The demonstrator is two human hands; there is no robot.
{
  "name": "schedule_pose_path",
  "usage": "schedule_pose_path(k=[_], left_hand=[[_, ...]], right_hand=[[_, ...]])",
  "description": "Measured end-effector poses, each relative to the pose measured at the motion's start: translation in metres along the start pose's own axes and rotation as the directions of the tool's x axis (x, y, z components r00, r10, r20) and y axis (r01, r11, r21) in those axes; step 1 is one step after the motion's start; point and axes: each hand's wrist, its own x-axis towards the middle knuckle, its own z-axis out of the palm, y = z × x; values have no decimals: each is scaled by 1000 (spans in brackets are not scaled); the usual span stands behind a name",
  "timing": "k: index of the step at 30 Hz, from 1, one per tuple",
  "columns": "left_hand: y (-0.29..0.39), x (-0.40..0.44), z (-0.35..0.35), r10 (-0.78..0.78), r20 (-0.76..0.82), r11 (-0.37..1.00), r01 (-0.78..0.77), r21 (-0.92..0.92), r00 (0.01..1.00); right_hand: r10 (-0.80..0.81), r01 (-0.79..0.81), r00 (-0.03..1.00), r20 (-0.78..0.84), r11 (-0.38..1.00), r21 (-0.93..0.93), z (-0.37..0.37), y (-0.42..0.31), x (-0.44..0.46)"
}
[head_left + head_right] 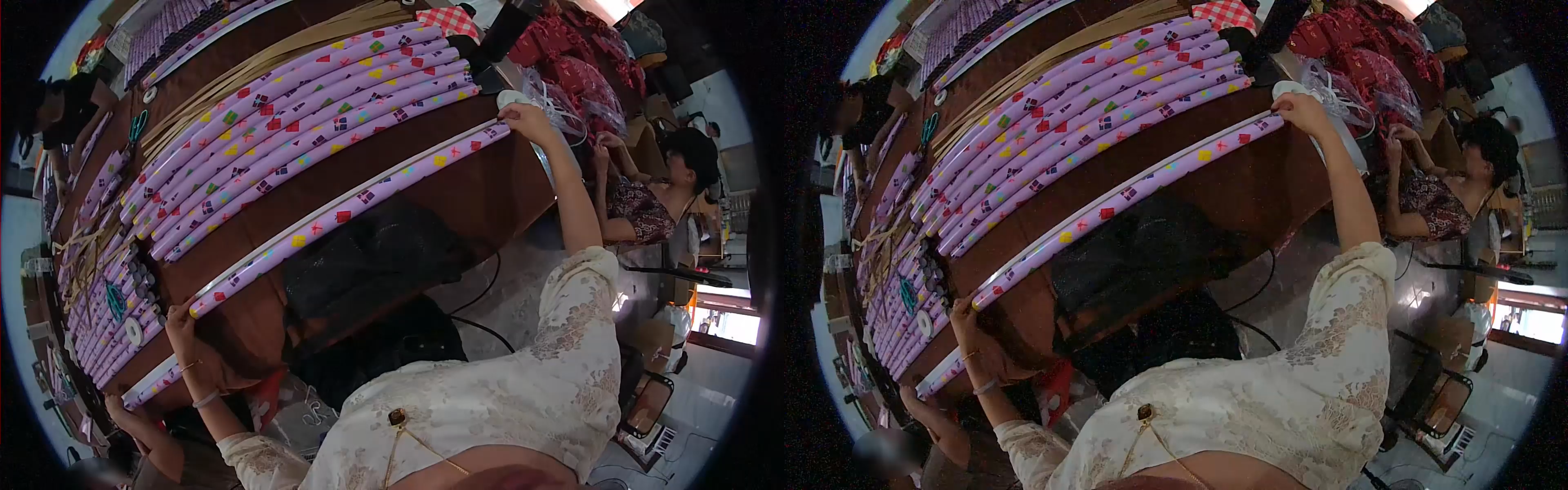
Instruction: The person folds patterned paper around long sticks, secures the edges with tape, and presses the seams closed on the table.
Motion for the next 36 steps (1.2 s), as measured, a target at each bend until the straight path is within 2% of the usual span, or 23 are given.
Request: schedule_pose_path(k=[1,8,11,13,16,17,19,20,22,23,25,26,28,29,31,32,34,35,36], left_hand=[[1,0,-1,2,6,1000,-2,-1,1000],[5,0,-1,28,5,1000,-28,2,1000],[9,0,-2,-7,11,1000,7,14,1000],[3,0,-1,18,-15,1000,-18,7,1000],[-9,2,-3,74,0,993,-74,95,997],[-13,3,-2,66,-1,993,-66,96,998],[-15,2,-3,-6,4,1000,6,18,1000],[-19,3,-3,7,0,1000,-7,-26,1000],[-15,3,1,46,-5,959,-46,-278,999],[-12,4,-3,-137,14,965,137,-225,990],[-31,9,-3,-98,-9,965,93,-246,995],[-39,11,-5,-152,11,961,150,-233,988],[-44,17,-9,-229,74,910,241,-336,971],[-45,20,-10,-263,113,868,286,-405,958],[-25,26,-21,-359,219,836,417,-356,907],[-26,30,-20,-387,194,875,425,-233,902],[-32,33,-21,-377,210,861,425,-279,902],[-28,33,-22,-437,189,845,474,-250,879],[-23,31,-19,-464,154,853,487,-188,872]], right_hand=[[39,-38,999,-8,998,52,0,0,1],[99,-105,990,101,993,55,-6,-3,11],[120,-122,986,113,993,5,-10,-12,13],[232,-233,960,159,972,-18,-10,-16,19],[259,-251,943,212,966,-62,-9,-15,29],[226,-211,957,184,973,-97,-8,-14,30],[274,-244,940,203,956,-162,-8,-12,36],[267,-241,943,200,960,-145,-7,-10,37],[290,-274,926,240,957,-101,-9,-9,41],[226,-212,948,226,974,-85,-9,-9,41],[234,-213,944,232,971,-113,-7,-1,46],[262,-230,937,230,960,-157,-5,2,48],[211,-187,944,253,975,-118,-6,8,51],[302,-246,927,224,937,-247,-4,6,52],[250,-190,930,271,955,-227,-3,29,62],[-33,112,979,200,911,-396,-1,48,64],[172,-98,952,252,955,-281,-4,31,60],[228,-183,940,253,965,-190,-5,22,56],[218,-155,943,253,957,-245,-3,21,58]])
